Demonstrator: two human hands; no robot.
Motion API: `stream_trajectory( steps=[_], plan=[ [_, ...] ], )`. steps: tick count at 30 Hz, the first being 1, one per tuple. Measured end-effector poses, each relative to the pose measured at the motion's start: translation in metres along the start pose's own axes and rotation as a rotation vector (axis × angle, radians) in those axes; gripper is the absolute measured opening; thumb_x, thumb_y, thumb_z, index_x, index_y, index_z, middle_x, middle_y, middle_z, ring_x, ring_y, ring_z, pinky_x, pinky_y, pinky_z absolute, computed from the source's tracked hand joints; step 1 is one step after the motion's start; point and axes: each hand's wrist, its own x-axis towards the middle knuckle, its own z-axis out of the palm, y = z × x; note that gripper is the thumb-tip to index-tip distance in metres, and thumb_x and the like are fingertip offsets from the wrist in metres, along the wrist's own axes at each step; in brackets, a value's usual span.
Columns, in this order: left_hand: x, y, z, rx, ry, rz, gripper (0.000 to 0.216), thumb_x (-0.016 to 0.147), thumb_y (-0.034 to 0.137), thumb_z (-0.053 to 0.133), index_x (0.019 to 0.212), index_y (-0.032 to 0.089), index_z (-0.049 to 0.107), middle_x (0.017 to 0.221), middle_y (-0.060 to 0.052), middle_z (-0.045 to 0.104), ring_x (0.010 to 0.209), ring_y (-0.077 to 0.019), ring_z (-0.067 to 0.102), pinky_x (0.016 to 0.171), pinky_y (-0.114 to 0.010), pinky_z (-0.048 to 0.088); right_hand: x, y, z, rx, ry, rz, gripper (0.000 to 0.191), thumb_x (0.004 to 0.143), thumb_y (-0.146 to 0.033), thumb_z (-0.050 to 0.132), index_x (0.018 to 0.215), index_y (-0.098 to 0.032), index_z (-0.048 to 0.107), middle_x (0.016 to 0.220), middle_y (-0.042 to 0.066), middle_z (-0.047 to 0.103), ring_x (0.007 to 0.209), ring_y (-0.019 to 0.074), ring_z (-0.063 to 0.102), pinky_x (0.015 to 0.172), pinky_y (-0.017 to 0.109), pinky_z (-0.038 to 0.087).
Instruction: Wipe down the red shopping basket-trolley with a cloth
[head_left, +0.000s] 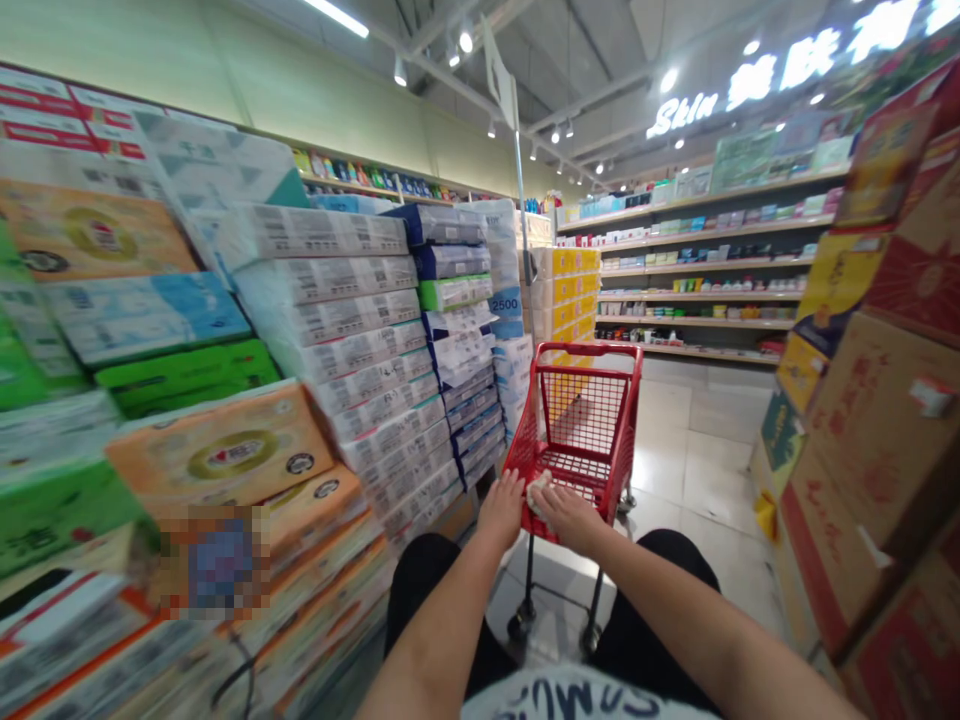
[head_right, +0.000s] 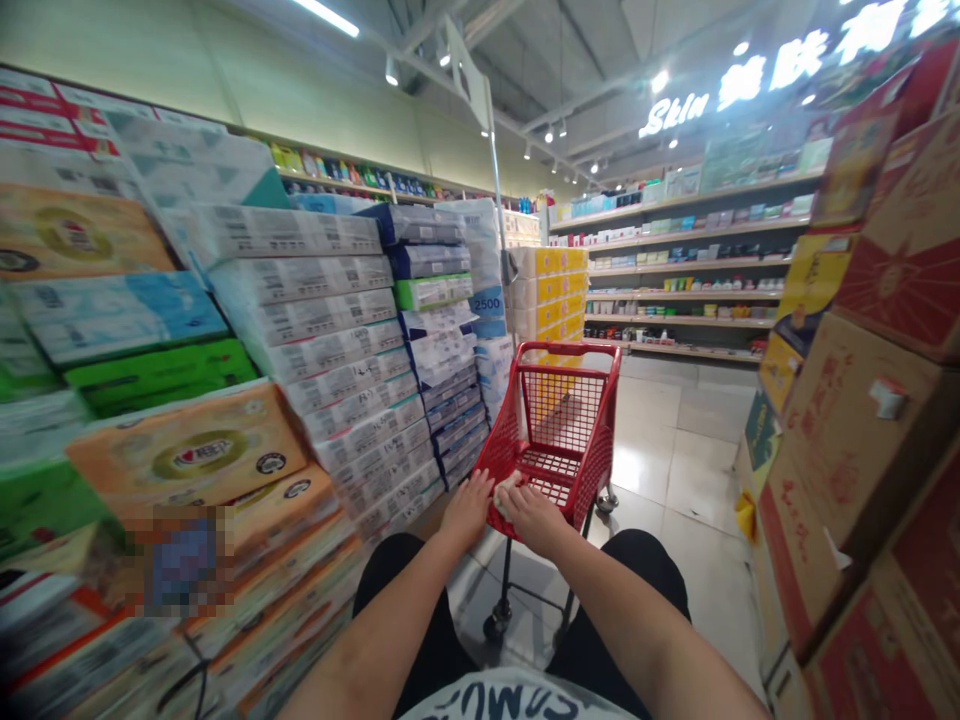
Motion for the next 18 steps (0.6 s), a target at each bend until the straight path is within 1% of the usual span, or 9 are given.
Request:
stream_trajectory(
  steps=[1,3,5,7,9,12,14,16,18],
  plan=[
    [0.000,0.000,-0.002,0.005,0.000,-0.009,0.048,0.098,0.022,0.027,0.143,0.013,0.040,0.154,-0.010,0.032,0.144,-0.0218,0.023,0.117,-0.042,0.024,-0.002,0.002,-0.001,0.008,-0.008,-0.002,0.052,0.089,-0.016,0.046,0.141,-0.012,0.039,0.130,0.018,0.055,0.116,0.0270,0.054,0.100,0.041,0.042],
    [-0.001,0.000,-0.007,0.010,-0.006,-0.035,0.048,0.098,0.024,0.028,0.142,0.012,0.042,0.154,-0.011,0.032,0.145,-0.0227,0.023,0.118,-0.043,0.023,-0.002,0.006,-0.008,0.045,-0.077,0.115,0.044,0.091,-0.019,0.045,0.135,-0.015,0.046,0.121,0.016,0.061,0.108,0.0250,0.060,0.093,0.038,0.047],
    [-0.001,0.001,-0.012,0.011,-0.022,-0.059,0.048,0.097,0.025,0.029,0.142,0.010,0.041,0.154,-0.013,0.030,0.145,-0.0236,0.022,0.117,-0.043,0.023,0.003,0.007,-0.016,0.079,-0.187,0.278,0.030,0.094,-0.023,0.041,0.119,-0.017,0.057,0.103,0.013,0.068,0.092,0.0225,0.066,0.080,0.033,0.050],
    [0.000,0.002,-0.016,0.014,-0.041,-0.073,0.049,0.097,0.025,0.030,0.142,0.009,0.041,0.155,-0.015,0.028,0.145,-0.0245,0.021,0.117,-0.042,0.022,0.009,0.004,-0.021,0.090,-0.259,0.337,0.023,0.094,-0.023,0.043,0.106,-0.017,0.061,0.091,0.011,0.070,0.083,0.0215,0.068,0.073,0.031,0.051],
    [0.000,0.002,-0.018,0.022,-0.060,-0.089,0.049,0.097,0.026,0.030,0.142,0.007,0.041,0.155,-0.016,0.027,0.145,-0.0257,0.020,0.117,-0.043,0.022,0.012,-0.001,-0.022,0.081,-0.249,0.290,0.023,0.091,-0.018,0.047,0.109,-0.015,0.060,0.096,0.013,0.069,0.090,0.0224,0.067,0.078,0.032,0.050],
    [0.001,-0.001,-0.017,0.038,-0.081,-0.114,0.051,0.096,0.027,0.032,0.143,0.006,0.038,0.155,-0.018,0.025,0.146,-0.0268,0.018,0.117,-0.043,0.022,0.011,-0.008,-0.017,0.039,-0.155,0.215,0.035,0.090,-0.013,0.046,0.125,-0.015,0.051,0.110,0.016,0.065,0.103,0.0233,0.062,0.087,0.034,0.048],
    [0.001,-0.004,-0.016,0.043,-0.090,-0.112,0.053,0.095,0.027,0.035,0.144,0.006,0.036,0.156,-0.018,0.023,0.146,-0.0266,0.016,0.117,-0.043,0.021,0.011,-0.007,-0.013,0.020,-0.136,0.218,0.033,0.090,-0.014,0.045,0.122,-0.016,0.052,0.105,0.014,0.067,0.097,0.0227,0.064,0.082,0.033,0.049],
    [0.002,-0.007,-0.015,0.044,-0.094,-0.099,0.054,0.095,0.028,0.037,0.145,0.008,0.034,0.157,-0.017,0.021,0.146,-0.0262,0.017,0.117,-0.044,0.021,0.012,-0.005,-0.011,0.020,-0.169,0.237,0.024,0.090,-0.015,0.045,0.111,-0.016,0.057,0.093,0.012,0.069,0.084,0.0221,0.067,0.073,0.031,0.051],
    [0.002,-0.008,-0.016,0.044,-0.097,-0.093,0.055,0.094,0.030,0.038,0.145,0.010,0.035,0.156,-0.016,0.022,0.146,-0.0259,0.019,0.116,-0.045,0.022,0.011,-0.002,-0.011,0.021,-0.194,0.217,0.021,0.089,-0.015,0.045,0.106,-0.016,0.058,0.089,0.011,0.069,0.082,0.0223,0.068,0.072,0.031,0.050]
  ],
)
